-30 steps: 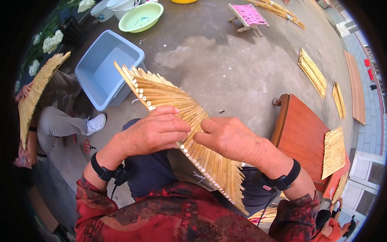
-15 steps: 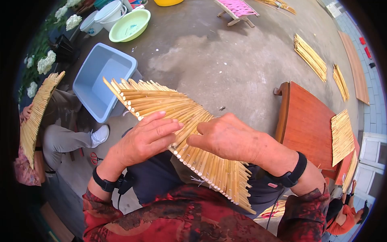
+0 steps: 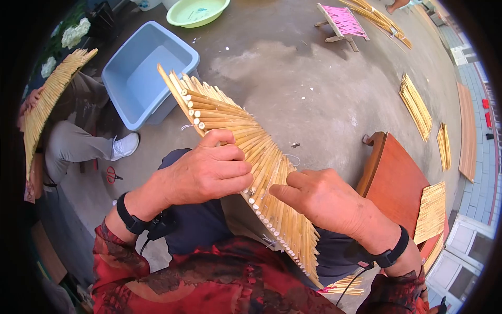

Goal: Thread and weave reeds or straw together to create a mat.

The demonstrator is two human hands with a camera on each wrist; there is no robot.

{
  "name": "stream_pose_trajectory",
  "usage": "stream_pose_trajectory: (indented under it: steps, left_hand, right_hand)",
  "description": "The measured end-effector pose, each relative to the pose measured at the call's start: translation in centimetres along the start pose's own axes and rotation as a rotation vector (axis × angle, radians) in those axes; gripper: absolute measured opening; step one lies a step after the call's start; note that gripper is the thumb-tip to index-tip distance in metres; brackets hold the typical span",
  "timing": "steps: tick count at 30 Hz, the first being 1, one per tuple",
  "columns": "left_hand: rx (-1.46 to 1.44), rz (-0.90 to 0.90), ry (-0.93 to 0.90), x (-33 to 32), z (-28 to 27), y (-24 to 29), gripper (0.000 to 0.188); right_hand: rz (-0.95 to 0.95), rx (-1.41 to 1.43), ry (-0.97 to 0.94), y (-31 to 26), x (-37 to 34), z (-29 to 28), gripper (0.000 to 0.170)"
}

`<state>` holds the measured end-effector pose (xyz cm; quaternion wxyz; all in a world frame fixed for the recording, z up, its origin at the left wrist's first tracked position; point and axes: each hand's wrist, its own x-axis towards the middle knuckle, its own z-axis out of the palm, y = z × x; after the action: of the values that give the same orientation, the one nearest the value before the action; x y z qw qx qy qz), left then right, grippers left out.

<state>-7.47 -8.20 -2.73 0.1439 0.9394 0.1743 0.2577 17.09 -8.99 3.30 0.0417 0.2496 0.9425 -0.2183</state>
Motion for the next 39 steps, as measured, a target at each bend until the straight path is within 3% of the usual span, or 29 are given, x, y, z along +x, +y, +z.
stream_pose_trajectory:
  steps: [39]
  left_hand:
    - [0.000,0.099,0.160,0.0,1.5,-0.8,0.011]
  right_hand:
    - [0.015,0.058,-0.034,0.2,1.4,-0.2,0.045]
